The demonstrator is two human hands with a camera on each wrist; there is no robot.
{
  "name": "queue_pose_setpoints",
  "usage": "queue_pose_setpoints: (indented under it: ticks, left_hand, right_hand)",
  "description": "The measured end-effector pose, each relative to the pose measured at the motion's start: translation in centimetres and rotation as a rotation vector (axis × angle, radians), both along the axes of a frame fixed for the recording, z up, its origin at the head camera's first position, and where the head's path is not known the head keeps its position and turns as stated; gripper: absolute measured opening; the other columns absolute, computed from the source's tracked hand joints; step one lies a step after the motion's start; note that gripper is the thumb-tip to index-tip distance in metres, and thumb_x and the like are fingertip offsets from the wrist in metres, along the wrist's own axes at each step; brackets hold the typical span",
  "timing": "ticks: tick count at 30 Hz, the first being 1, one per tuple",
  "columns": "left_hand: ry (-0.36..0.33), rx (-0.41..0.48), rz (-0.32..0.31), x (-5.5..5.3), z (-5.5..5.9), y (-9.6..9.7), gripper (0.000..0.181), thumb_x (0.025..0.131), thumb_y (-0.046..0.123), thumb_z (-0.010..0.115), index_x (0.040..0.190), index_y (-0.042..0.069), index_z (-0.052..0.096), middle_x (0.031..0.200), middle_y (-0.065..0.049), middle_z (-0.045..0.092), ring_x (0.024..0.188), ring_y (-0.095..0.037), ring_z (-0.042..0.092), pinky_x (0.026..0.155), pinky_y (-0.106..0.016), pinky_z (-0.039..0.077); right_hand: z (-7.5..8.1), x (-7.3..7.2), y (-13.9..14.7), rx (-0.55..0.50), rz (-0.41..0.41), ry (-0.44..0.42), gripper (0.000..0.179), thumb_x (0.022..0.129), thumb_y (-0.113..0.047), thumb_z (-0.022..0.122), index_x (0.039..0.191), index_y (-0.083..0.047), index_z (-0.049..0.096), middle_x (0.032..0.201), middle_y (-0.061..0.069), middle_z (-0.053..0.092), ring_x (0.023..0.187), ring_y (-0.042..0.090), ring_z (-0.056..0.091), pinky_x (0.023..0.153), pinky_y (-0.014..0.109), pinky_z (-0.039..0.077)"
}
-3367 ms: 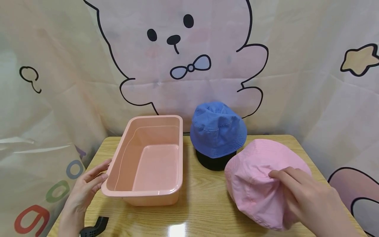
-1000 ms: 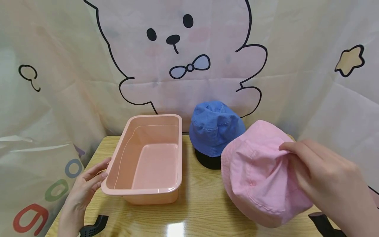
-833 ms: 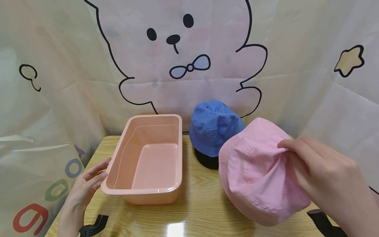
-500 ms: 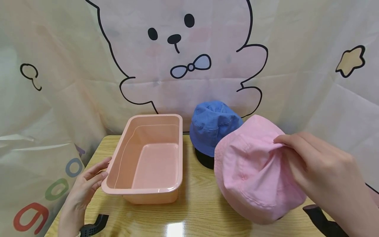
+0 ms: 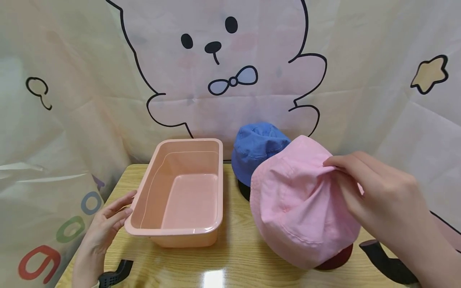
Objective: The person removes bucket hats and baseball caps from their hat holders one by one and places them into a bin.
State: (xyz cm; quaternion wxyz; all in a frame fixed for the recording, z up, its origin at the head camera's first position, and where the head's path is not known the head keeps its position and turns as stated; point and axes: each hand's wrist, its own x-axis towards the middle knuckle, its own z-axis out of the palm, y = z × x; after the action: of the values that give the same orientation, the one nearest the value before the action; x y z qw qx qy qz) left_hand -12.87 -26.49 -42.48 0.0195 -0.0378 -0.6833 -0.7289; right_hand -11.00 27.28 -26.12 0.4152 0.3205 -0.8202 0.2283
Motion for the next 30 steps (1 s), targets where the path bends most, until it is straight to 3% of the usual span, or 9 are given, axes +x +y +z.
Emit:
queue_pose_setpoints:
  ticks: [12,21,30]
  left_hand:
    - [0.014,0.006,-0.007,0.0,-0.1,0.0,0.043,0.095,0.000,0.053,0.138,0.005,0.052,0.110,0.009,0.062,0.091,-0.002,0.063,0.080,-0.017,0.055]
    - [0.021,0.004,-0.017,0.0,0.0,0.0,0.044,0.095,-0.001,0.053,0.139,0.004,0.050,0.111,0.009,0.062,0.092,-0.003,0.063,0.081,-0.017,0.055]
    - [0.022,0.012,-0.022,0.1,0.0,0.0,0.044,0.095,-0.001,0.052,0.139,0.005,0.051,0.111,0.009,0.062,0.093,-0.002,0.062,0.080,-0.017,0.055]
  right_hand:
    - [0.6,-1.0,-1.3,0.065,-0.099,0.002,0.017,0.085,-0.013,0.068,0.100,-0.017,0.076,0.085,-0.004,0.071,0.084,-0.014,0.055,0.080,-0.002,0.034]
    - [2.2,-1.5,-3.8,0.095,-0.062,-0.030,0.018,0.083,-0.011,0.068,0.098,-0.016,0.075,0.086,-0.003,0.070,0.081,-0.017,0.052,0.081,-0.003,0.037]
    - [3.6,-1.6,-6.1,0.087,-0.046,-0.065,0.027,0.073,0.006,0.070,0.095,-0.009,0.074,0.086,0.001,0.070,0.083,-0.023,0.049,0.078,-0.004,0.040]
